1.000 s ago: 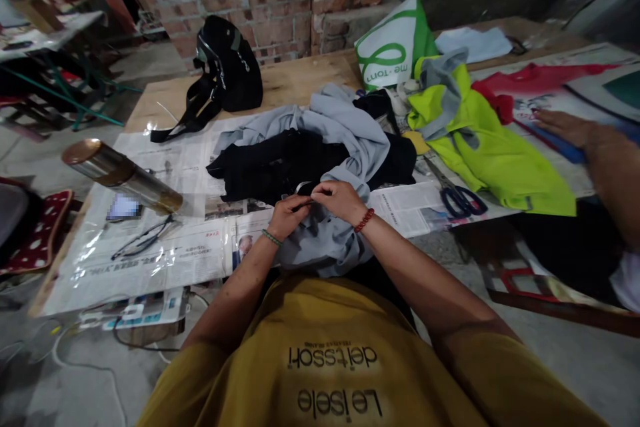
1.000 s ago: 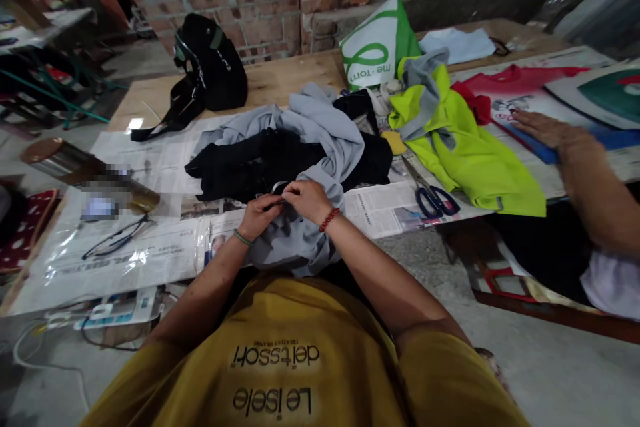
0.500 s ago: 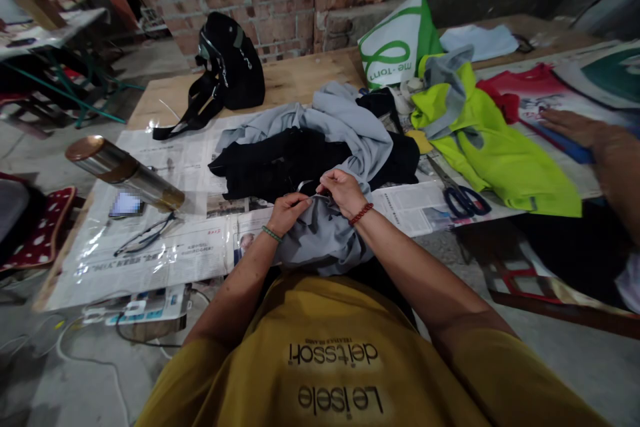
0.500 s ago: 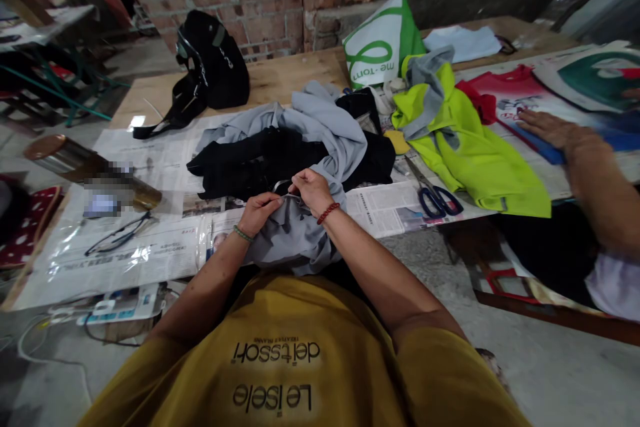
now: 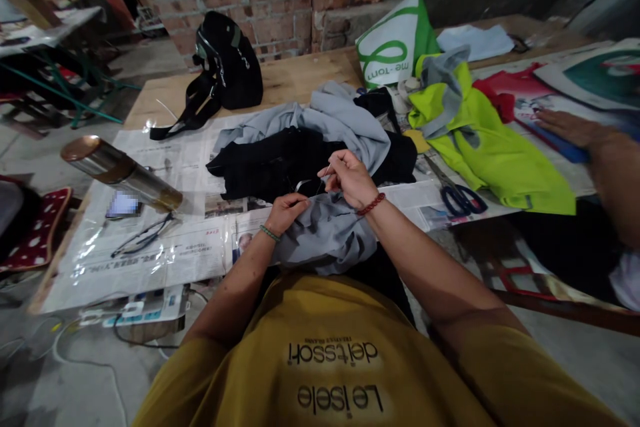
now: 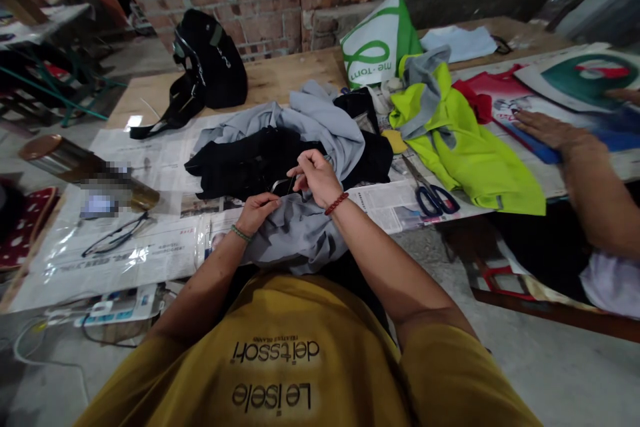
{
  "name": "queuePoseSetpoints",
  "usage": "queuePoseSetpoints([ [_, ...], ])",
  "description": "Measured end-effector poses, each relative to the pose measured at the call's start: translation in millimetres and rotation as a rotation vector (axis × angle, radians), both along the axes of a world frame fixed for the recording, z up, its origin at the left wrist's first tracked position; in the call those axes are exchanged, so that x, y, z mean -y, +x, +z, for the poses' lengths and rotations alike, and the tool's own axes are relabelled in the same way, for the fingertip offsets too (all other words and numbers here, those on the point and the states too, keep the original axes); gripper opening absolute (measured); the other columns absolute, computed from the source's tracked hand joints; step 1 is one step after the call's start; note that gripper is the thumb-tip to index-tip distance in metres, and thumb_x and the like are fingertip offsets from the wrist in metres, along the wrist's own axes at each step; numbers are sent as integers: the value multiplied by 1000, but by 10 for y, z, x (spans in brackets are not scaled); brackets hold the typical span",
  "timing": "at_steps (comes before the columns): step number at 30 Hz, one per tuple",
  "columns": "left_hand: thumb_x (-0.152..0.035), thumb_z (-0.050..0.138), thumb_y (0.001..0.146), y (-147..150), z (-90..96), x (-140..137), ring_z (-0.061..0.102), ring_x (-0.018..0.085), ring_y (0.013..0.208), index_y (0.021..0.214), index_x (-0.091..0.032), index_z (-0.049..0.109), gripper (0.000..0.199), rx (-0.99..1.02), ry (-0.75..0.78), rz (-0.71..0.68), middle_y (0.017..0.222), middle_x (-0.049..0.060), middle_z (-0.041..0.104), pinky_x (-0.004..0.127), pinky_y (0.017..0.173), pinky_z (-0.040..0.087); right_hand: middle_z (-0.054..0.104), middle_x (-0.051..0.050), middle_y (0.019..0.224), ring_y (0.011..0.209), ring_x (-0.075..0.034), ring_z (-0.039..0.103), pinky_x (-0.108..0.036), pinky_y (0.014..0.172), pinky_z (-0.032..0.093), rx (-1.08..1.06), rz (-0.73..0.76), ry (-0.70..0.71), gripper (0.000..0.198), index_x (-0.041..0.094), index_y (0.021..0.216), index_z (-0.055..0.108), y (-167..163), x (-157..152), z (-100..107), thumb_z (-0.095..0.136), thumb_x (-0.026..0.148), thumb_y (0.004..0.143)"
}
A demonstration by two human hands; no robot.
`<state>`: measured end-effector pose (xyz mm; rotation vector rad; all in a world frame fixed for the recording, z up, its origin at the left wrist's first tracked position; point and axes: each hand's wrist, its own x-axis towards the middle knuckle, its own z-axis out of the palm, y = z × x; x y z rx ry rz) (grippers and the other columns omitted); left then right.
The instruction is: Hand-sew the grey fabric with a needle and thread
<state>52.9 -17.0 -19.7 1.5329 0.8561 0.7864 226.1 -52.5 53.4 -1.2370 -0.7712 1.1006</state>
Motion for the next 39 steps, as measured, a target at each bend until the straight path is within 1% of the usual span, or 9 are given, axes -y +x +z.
queuePoseSetpoints([
  [3, -37, 71, 65, -2, -28, -11, 46, 8, 53, 69, -16, 71, 22, 18, -29, 17, 56, -2, 58, 22, 52, 37, 61, 7, 58, 41, -8, 56, -16, 36, 37, -109, 21, -12, 22, 22, 90, 46, 99, -52, 116, 61, 37, 84],
  [6, -37, 73, 62, -6, -31, -14, 46, 8, 52, 68, -16, 71, 22, 25, -52, 32, 56, -2, 58, 21, 51, 37, 63, 6, 63, 50, -9, 63, -17, 44, 48, -155, 38, 12, 27, 23, 97, 47, 255, -126, 198, 67, 30, 81],
  [10, -37, 73, 61, -7, -5, -6, 45, 8, 52, 67, -16, 71, 22, 24, -66, 41, 55, -2, 58, 21, 50, 37, 65, 5, 69, 60, -9, 67, -17, 50, 52, -109, -8, 88, 22, 22, 88, 47, 459, -179, 320, 67, 25, 81],
  [13, -38, 73, 60, -3, 3, -1, 44, 8, 51, 67, -16, 71, 23, 24, -69, 41, 55, -3, 58, 21, 49, 36, 64, 4, 69, 62, -8, 66, -17, 51, 52, -50, -69, 161, 16, 21, 82, 49, 598, -176, 452, 64, 24, 83],
  [17, -39, 73, 60, -3, 3, 0, 45, 8, 52, 67, -16, 70, 24, 16, -67, 45, 55, -2, 58, 21, 49, 36, 64, 4, 72, 64, -10, 66, -20, 52, 52, 35, -130, 238, 14, 22, 82, 51, 795, -166, 597, 63, 27, 84],
  [24, -36, 73, 63, -22, -10, -11, 48, 8, 54, 68, -15, 71, 21, 12, -65, 38, 58, -2, 59, 21, 51, 39, 65, 2, 81, 78, -14, 68, -26, 61, 53, 193, -165, 323, 14, 25, 88, 53, 1088, -151, 669, 61, 36, 85],
  [31, -35, 71, 64, -27, -14, -14, 49, 9, 56, 69, -15, 70, 20, 15, -43, 25, 59, -2, 59, 22, 54, 40, 65, 4, 82, 82, -15, 64, -31, 67, 50, 204, -179, 358, 14, 29, 87, 52, 1221, -103, 773, 63, 36, 83],
  [36, -35, 69, 65, -27, -23, -20, 51, 11, 58, 70, -16, 70, 20, -4, -18, 20, 61, -1, 60, 23, 55, 42, 66, 5, 83, 82, -17, 59, -34, 71, 45, 168, -221, 358, 19, 32, 82, 52, 1274, -98, 838, 69, 38, 76],
  [39, -33, 67, 65, -38, -11, -19, 55, 13, 63, 72, -17, 70, 18, -23, 71, 22, 66, 1, 64, 25, 60, 44, 66, 5, 81, 83, -18, 57, -34, 72, 43, 184, -247, 351, 25, 34, 81, 52, 1326, -133, 833, 73, 44, 71],
])
